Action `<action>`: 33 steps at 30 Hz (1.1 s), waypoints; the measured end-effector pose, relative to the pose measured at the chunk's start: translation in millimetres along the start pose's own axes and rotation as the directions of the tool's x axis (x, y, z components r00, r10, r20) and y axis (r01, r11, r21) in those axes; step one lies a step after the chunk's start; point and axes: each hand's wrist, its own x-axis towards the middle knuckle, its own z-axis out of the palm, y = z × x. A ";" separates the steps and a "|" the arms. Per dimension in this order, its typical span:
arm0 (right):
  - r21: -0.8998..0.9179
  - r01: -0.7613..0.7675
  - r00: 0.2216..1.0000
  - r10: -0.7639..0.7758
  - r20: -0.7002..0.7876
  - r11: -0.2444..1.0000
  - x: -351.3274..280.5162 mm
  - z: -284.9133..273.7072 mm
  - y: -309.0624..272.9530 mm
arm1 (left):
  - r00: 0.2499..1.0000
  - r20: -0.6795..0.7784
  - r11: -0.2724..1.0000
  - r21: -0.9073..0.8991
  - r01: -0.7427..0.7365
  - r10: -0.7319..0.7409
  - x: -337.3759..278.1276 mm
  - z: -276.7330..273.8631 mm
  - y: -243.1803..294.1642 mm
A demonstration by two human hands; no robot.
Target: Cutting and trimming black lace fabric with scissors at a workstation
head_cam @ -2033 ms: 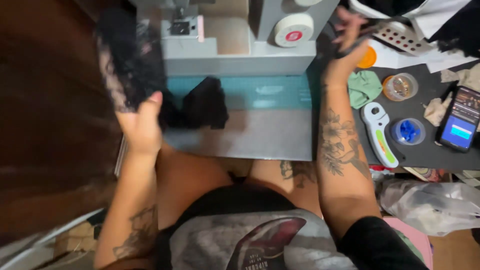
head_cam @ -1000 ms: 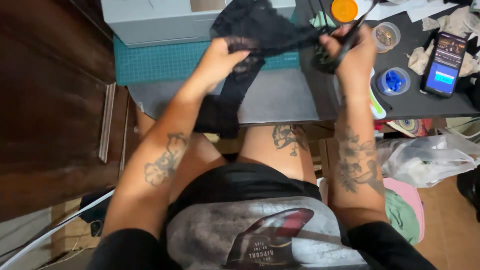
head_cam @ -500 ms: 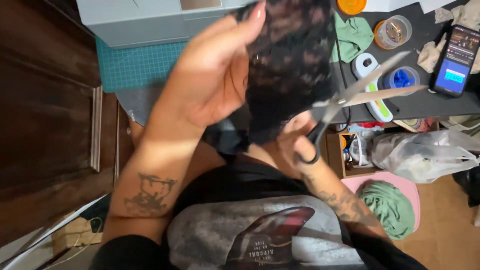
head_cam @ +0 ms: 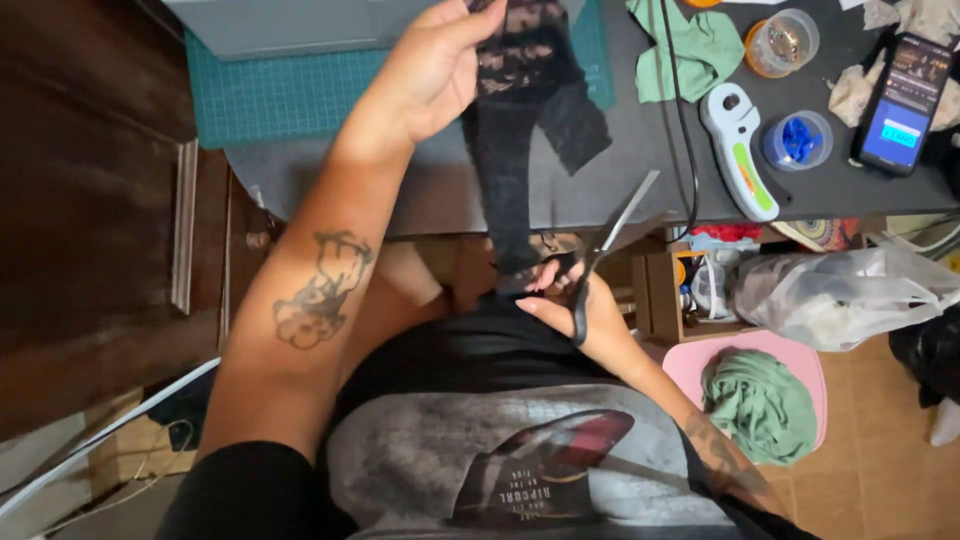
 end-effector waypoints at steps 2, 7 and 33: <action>0.080 -0.045 0.998 0.042 0.041 0.996 -2.7 4.2 -1.7 | 0.986 -0.156 0.983 0.180 -0.028 0.057 -2.3 -17.8 -21.4; 0.131 0.009 0.999 -0.002 -0.053 0.991 -5.8 4.7 -2.8 | 0.946 -0.230 0.868 0.488 -0.092 0.230 -6.5 -40.1 -44.5; 0.341 0.047 0.986 0.012 -0.167 0.939 58.3 -26.0 -76.1 | 0.931 0.342 -0.171 0.932 -0.319 0.127 -26.2 -10.1 -28.5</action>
